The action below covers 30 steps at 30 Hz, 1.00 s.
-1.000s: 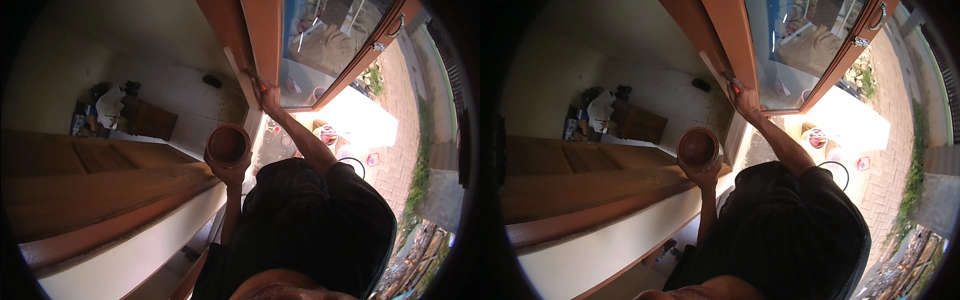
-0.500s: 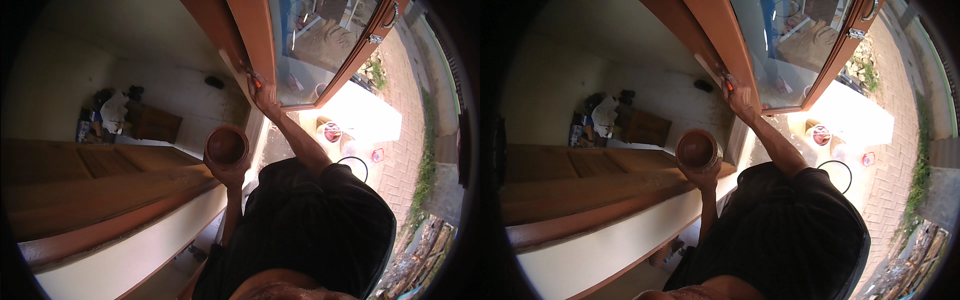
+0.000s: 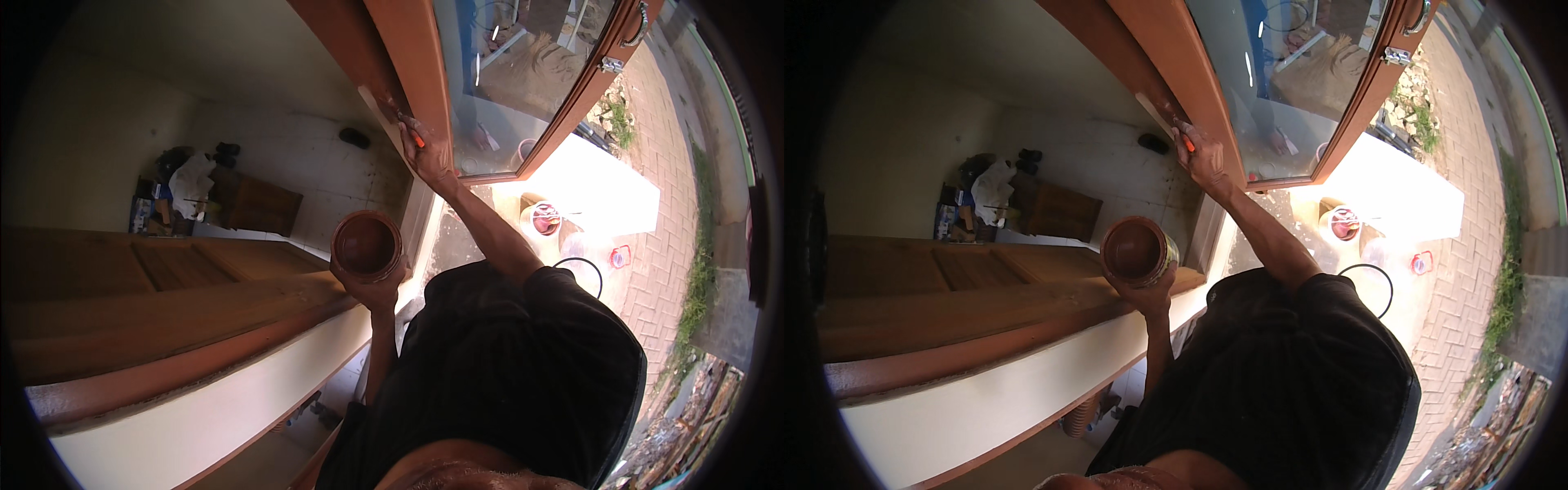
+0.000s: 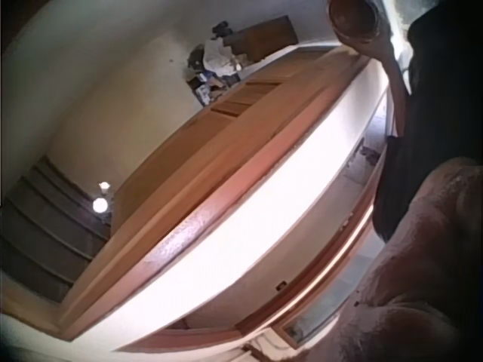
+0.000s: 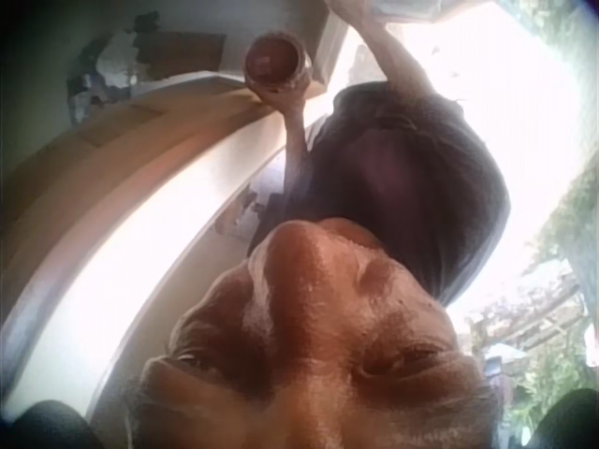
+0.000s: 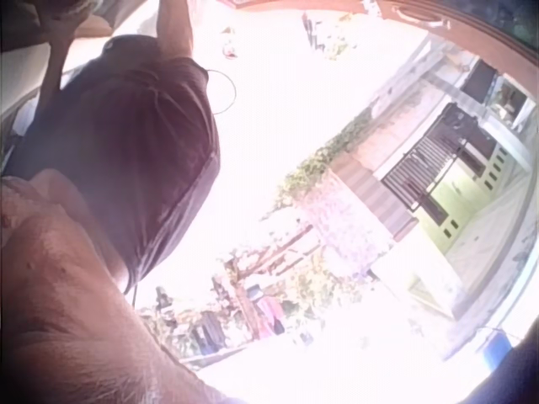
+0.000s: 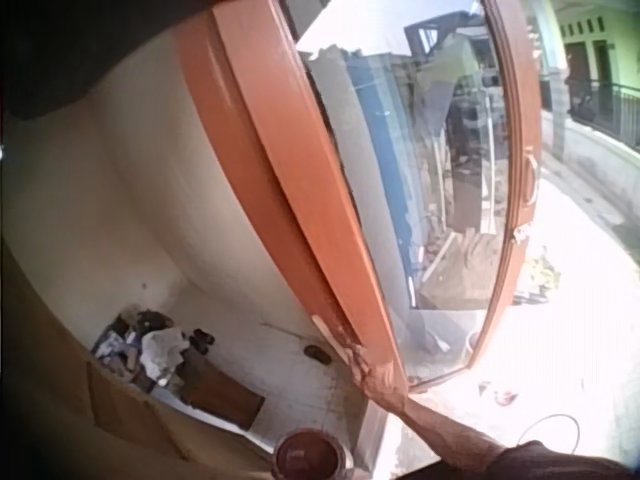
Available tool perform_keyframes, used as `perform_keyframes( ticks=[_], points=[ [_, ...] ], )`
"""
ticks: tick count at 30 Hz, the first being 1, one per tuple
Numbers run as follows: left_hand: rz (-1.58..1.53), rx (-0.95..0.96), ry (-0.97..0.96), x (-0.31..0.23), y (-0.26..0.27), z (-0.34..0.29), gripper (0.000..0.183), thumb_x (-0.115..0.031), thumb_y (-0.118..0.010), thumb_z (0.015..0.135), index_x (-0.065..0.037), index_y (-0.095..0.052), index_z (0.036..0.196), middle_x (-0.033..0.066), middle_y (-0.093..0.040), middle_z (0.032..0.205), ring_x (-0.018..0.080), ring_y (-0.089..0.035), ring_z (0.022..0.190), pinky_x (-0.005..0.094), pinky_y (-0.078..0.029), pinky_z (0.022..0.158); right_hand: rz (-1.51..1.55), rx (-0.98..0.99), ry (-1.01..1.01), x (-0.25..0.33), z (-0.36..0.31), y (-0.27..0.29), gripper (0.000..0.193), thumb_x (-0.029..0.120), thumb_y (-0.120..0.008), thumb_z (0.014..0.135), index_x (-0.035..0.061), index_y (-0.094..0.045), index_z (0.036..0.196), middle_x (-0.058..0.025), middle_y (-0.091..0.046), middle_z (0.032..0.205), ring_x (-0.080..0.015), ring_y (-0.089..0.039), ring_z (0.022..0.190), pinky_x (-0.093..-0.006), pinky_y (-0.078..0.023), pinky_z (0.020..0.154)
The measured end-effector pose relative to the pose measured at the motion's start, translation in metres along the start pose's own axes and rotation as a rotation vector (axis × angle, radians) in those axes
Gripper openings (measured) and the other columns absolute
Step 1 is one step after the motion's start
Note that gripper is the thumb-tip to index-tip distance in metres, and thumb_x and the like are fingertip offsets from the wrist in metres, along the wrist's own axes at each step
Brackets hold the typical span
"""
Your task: The person stains a wooden door frame and its window dividers using a paintbrush and a can of brown stain.
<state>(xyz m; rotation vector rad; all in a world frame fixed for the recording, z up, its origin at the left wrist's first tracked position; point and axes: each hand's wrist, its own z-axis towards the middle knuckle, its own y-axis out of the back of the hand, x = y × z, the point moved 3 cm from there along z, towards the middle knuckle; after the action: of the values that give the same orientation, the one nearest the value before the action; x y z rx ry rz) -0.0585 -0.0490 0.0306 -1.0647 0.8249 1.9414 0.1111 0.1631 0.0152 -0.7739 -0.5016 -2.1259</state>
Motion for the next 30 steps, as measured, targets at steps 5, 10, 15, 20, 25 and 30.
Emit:
perform_keyframes(
  ticks=[5,10,15,20,25,30],
  points=[
    [0.023,0.002,-0.042,0.0,0.005,0.001,0.117,-0.009,-0.089,0.053,-0.007,-0.028,0.154,0.0144,-0.043,0.149,0.0313,-0.044,0.137,0.0468,-0.038,0.117,-0.178,0.183,-0.154,-0.041,-0.037,-0.012,0.011,0.016,-0.07,0.093,0.0064,-0.071,0.097,-0.0189,-0.072,0.089,-0.037,-0.07,0.069,-0.0421,-0.056,0.059],
    [0.054,-0.007,-0.102,0.004,0.004,0.002,0.117,-0.01,-0.09,0.054,-0.007,-0.029,0.154,0.0146,-0.043,0.148,0.0313,-0.045,0.136,0.0471,-0.039,0.116,0.069,0.024,-0.134,-0.008,0.005,-0.01,0.013,0.013,-0.072,0.091,0.0046,-0.072,0.101,-0.0177,-0.073,0.09,-0.0349,-0.073,0.077,-0.0399,-0.057,0.065],
    [0.068,-0.037,-0.087,0.008,0.008,-0.004,0.118,-0.009,-0.09,0.054,-0.007,-0.028,0.155,0.0151,-0.043,0.148,0.0313,-0.046,0.135,0.047,-0.042,0.114,0.193,-0.093,0.004,0.035,0.035,-0.003,0.016,0.012,-0.074,0.09,0.0035,-0.073,0.104,-0.0168,-0.074,0.09,-0.0337,-0.073,0.081,-0.0381,-0.058,0.069],
    [0.018,-0.043,-0.047,0.008,0.005,-0.004,0.118,-0.007,-0.09,0.054,-0.007,-0.028,0.154,0.0156,-0.044,0.147,0.0314,-0.047,0.135,0.0464,-0.042,0.113,-0.017,0.049,-0.118,-0.035,-0.028,-0.006,0.014,0.011,-0.074,0.09,0.0043,-0.072,0.102,-0.0188,-0.072,0.089,-0.0367,-0.072,0.076,-0.04,-0.057,0.064],
    [0.077,-0.033,-0.078,0.002,0.007,0.0,0.115,-0.009,-0.089,0.055,-0.007,-0.03,0.154,0.0146,-0.045,0.146,0.0315,-0.047,0.135,0.0467,-0.041,0.114,-0.147,0.243,-0.183,-0.062,-0.051,-0.011,0.012,0.01,-0.073,0.09,0.0038,-0.072,0.1,-0.0202,-0.072,0.089,-0.0378,-0.072,0.075,-0.0412,-0.056,0.064],
    [0.05,-0.074,-0.052,0.007,0.011,-0.004,0.112,-0.012,-0.089,0.053,-0.008,-0.034,0.151,0.0132,-0.045,0.146,0.0306,-0.048,0.134,0.0462,-0.04,0.114,0.12,0.084,-0.166,-0.008,-0.004,-0.006,0.014,0.01,-0.072,0.091,0.0018,-0.072,0.102,-0.0216,-0.072,0.091,-0.037,-0.073,0.08,-0.0402,-0.057,0.068]
  ],
)
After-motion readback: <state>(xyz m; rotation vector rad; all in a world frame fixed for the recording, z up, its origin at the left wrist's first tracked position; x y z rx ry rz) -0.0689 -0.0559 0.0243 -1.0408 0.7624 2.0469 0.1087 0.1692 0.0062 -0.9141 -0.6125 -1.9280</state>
